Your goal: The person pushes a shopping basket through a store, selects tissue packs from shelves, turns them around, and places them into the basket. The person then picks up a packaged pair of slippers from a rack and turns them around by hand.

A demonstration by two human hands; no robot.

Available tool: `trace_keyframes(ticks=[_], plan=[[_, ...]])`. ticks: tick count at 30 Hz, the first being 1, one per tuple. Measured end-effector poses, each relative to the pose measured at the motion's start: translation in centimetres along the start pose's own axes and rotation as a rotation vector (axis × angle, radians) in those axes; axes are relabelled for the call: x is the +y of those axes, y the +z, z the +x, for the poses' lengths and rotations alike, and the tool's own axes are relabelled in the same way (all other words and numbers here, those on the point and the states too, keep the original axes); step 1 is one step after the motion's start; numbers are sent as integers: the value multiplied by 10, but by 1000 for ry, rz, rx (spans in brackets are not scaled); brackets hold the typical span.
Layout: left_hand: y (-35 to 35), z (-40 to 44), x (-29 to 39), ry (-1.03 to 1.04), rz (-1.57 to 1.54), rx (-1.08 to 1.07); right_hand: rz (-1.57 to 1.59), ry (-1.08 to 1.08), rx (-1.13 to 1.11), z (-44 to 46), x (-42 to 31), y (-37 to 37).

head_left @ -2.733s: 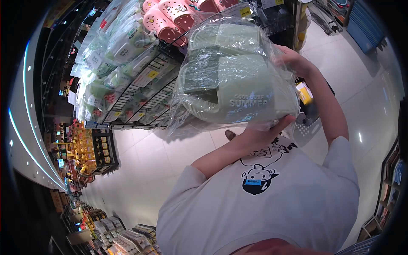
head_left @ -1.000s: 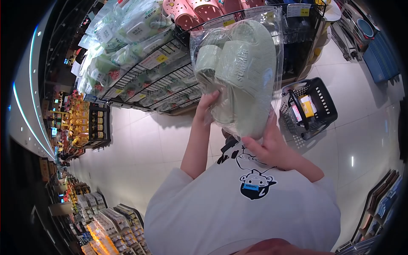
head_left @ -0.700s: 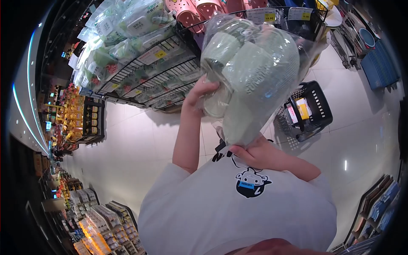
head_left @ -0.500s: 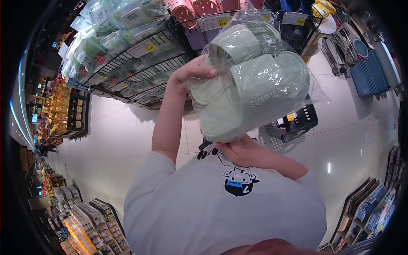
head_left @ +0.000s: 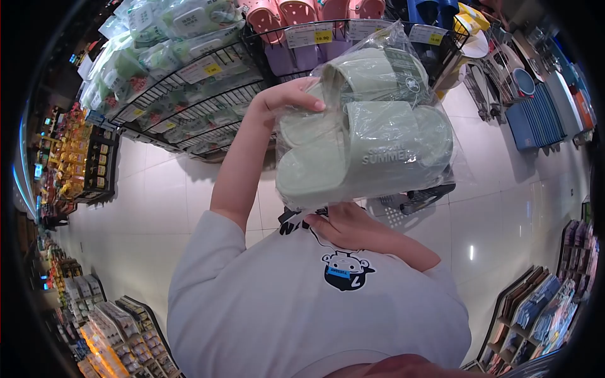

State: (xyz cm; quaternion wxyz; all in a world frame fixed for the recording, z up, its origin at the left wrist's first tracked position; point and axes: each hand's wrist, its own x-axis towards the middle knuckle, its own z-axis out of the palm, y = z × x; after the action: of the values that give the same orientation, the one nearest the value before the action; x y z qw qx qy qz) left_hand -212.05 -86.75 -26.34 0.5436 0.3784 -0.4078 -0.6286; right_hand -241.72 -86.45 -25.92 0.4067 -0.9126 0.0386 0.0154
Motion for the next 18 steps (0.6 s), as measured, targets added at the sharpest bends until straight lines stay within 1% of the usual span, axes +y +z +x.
trace_keyframes(ticks=[5,7,8,10,13,14,16,18], plan=[[-9,2,-1,13,44,-10,-48,-25,-10,0,1,0],[-11,1,-2,29,52,-23,-62,70,-142,2,-3,-6],[-11,2,-3,45,56,-25,-71,64,-147,4,-4,-8],[-14,2,-5,61,56,-21,-73,143,-242,5,-8,-10],[-16,-1,-5,69,110,-35,-77,193,-318,9,-17,-17],[-14,-2,-3,72,108,-42,-75,193,-322,8,-17,-16],[-9,-4,2,74,105,-49,-102,123,-235,6,-14,-13],[-8,-7,4,64,103,-59,-116,140,-269,8,-20,-18]])
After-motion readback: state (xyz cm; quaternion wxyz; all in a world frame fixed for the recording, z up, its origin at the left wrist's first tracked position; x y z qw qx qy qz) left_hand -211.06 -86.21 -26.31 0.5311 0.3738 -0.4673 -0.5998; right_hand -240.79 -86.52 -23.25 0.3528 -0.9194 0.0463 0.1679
